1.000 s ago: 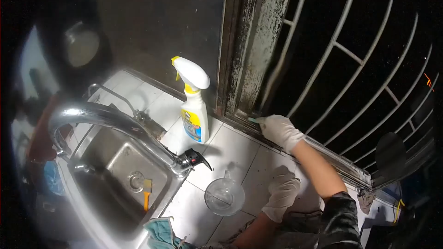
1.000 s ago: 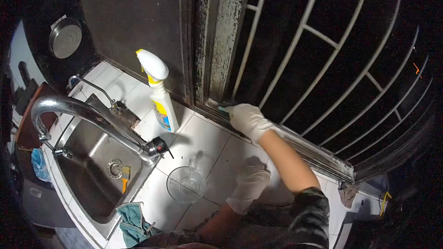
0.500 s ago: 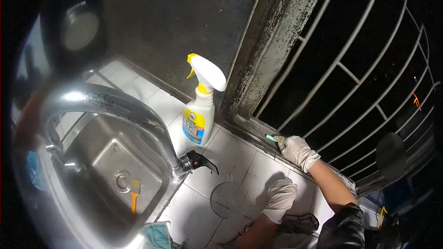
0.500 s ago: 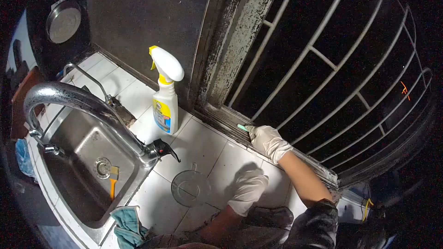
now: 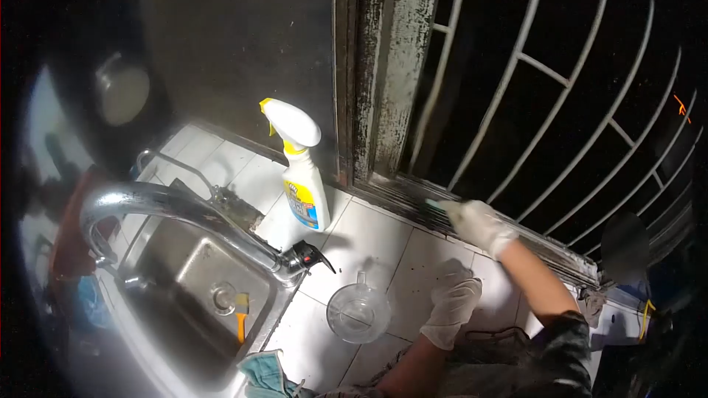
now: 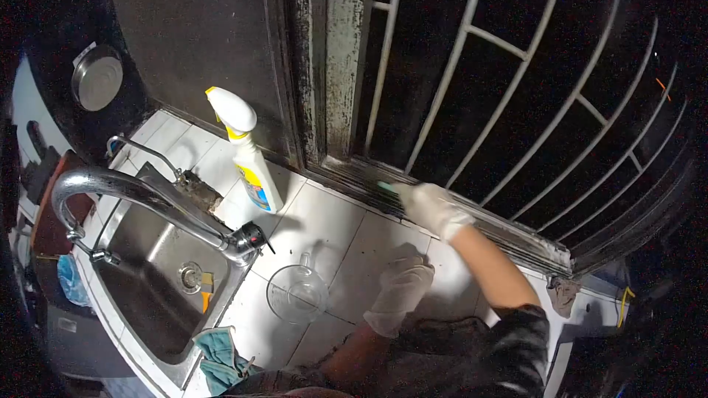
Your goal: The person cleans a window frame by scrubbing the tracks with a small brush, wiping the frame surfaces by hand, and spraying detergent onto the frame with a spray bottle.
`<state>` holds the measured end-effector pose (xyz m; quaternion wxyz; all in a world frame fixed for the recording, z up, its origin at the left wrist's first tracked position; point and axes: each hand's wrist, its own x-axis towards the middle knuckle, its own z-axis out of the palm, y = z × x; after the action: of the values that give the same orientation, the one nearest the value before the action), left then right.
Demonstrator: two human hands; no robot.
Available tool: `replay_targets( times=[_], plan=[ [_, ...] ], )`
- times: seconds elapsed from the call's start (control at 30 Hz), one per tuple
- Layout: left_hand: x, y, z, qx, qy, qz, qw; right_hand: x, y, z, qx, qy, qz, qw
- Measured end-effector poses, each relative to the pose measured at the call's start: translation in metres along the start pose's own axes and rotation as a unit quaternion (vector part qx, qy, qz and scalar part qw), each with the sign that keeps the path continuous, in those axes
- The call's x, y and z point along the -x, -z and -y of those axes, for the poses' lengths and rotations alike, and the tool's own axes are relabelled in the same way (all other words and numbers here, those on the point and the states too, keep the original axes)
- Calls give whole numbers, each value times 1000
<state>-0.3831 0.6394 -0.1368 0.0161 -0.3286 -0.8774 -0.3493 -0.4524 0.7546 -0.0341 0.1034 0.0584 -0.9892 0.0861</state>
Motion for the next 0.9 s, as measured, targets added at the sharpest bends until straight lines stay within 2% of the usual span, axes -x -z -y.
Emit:
replay_targets(
  times=[0.07, 0.1, 0.13, 0.17, 0.2, 0.27, 0.3, 0.37, 0.43, 0.5, 0.57, 0.6, 0.67, 0.7, 0.77, 0.8, 0.87, 0.9],
  plan=[
    [-5, 10, -15, 52, 180, 52, 981, 40, 7, -22, 40, -52, 2, 998],
    [-9, 29, -22, 46, 179, 54, 981, 52, 13, -26, 37, -78, 15, 996],
    [-13, 54, -25, 44, 171, 140, 974, 60, 10, -34, 63, -37, -42, 996],
    [-13, 66, -25, 40, 164, 225, 960, 64, 8, -37, 73, -51, -32, 996],
    [-8, 63, -21, 32, 165, 228, 959, 60, 13, -30, 82, -64, -22, 994],
    [4, 54, -12, 50, 3, 124, 991, 41, 11, -19, 61, -53, -6, 997],
    [5, 53, -8, 44, 3, 127, 991, 29, 11, -12, 50, -41, 12, 998],
    [5, 57, 0, 39, -101, 137, 985, -6, 9, 16, 26, -82, 65, 994],
    [3, 72, -3, 20, -125, 143, 982, -42, -34, 17, -25, -29, -48, 998],
    [2, 85, -15, 1, -147, 153, 977, -77, -36, 35, -25, -20, 6, 999],
    [4, 93, -25, 111, -99, 78, 986, -94, -32, 51, -34, -39, 18, 999],
    [4, 87, -21, 107, -97, 82, 986, -98, -30, 54, -35, -54, 32, 997],
    [1, 74, -13, 70, -50, 186, 979, -91, -29, 47, -52, -47, 29, 997],
    [4, 74, -14, 69, -48, 190, 978, -82, -24, 43, -69, -67, 43, 994],
    [5, 89, -26, 46, -76, 77, 993, -53, -7, 33, -95, -92, 57, 990],
    [5, 88, -21, 51, -68, 95, 992, -33, 0, 24, -106, -99, 59, 988],
    [1, 78, -8, -12, -185, 138, 973, 6, 4, -10, 16, -34, 84, 996],
    [1, 70, -6, -4, -180, 149, 972, 25, 4, -24, 70, -27, 74, 994]
  ],
)
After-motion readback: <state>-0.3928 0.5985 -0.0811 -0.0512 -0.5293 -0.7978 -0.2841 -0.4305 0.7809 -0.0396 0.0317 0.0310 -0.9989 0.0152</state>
